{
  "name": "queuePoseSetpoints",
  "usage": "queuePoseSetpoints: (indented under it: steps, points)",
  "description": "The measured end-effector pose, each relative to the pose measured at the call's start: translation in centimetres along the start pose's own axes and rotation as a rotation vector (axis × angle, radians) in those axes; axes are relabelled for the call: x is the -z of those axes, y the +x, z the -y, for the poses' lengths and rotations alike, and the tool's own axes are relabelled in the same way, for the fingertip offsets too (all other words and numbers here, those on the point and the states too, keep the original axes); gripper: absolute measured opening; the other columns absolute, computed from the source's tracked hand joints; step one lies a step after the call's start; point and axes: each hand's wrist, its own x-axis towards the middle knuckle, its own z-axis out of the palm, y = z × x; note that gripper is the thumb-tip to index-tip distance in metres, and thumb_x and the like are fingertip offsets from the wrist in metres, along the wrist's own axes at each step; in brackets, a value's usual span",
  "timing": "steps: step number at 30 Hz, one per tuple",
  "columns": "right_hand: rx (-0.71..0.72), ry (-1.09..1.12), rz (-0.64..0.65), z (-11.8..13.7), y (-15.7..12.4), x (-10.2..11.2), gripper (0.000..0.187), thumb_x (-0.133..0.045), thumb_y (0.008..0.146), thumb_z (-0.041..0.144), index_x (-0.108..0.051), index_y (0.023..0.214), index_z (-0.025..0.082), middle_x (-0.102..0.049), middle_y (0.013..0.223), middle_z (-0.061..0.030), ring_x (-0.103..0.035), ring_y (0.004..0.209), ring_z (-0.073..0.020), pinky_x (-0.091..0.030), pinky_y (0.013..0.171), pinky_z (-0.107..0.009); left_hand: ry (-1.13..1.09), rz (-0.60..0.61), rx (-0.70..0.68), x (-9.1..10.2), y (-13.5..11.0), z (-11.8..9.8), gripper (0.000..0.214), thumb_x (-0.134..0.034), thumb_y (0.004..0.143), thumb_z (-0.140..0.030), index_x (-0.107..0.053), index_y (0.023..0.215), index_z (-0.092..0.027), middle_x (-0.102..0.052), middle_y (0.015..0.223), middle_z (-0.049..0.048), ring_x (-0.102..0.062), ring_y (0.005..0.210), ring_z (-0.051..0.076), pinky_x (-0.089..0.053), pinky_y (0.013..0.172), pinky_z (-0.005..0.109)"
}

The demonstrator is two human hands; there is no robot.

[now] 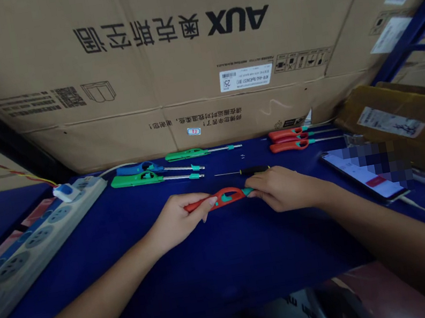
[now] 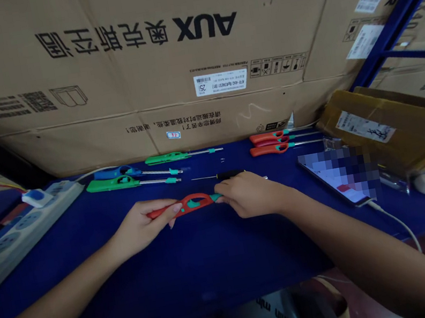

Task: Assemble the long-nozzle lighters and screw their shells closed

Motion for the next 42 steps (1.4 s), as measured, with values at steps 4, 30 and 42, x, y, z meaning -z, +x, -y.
queuePoseSetpoints:
  steps: [4,30,42]
  points:
    - [-0.007,0.032,-0.009,-0.3,0.2,-0.9,0.014,-0.050,0.096,0.019,-0.060,0.087,0.017,-0.066,0.079,-0.0056,-0.057,0.068,-0.0172,-0.033,0.064,-0.029,0.032,0.009,0.028,-0.1,0.0,0.3,0.041,-0.058,0.094,-0.049,-0.074,0.080,-0.015,-0.055,0.058,-0.0037,-0.041,0.051,0.008,-0.033,0.049,0.019]
    - [0.065,0.085,-0.204,2.1,4.5,-0.4,0.034,-0.052,0.101,0.037,-0.062,0.126,0.017,-0.072,0.108,-0.0124,-0.070,0.094,-0.0246,-0.057,0.081,-0.039,0.455,-0.007,-0.253,2.1,0.5,-0.7,0.059,-0.053,0.100,-0.040,-0.034,0.153,-0.021,-0.055,0.147,0.0142,-0.057,0.132,0.025,-0.049,0.112,0.040]
    - [-0.392,-0.504,-0.468,-12.6,-1.4,1.6,0.036,-0.041,0.096,0.038,-0.071,0.111,0.023,-0.068,0.106,-0.0213,-0.064,0.089,-0.0405,-0.051,0.062,-0.052,0.850,-0.386,0.182,11.9,0.6,5.2,0.037,-0.062,0.091,-0.020,-0.062,0.129,-0.016,-0.056,0.136,0.0175,-0.047,0.132,0.038,-0.041,0.110,0.059]
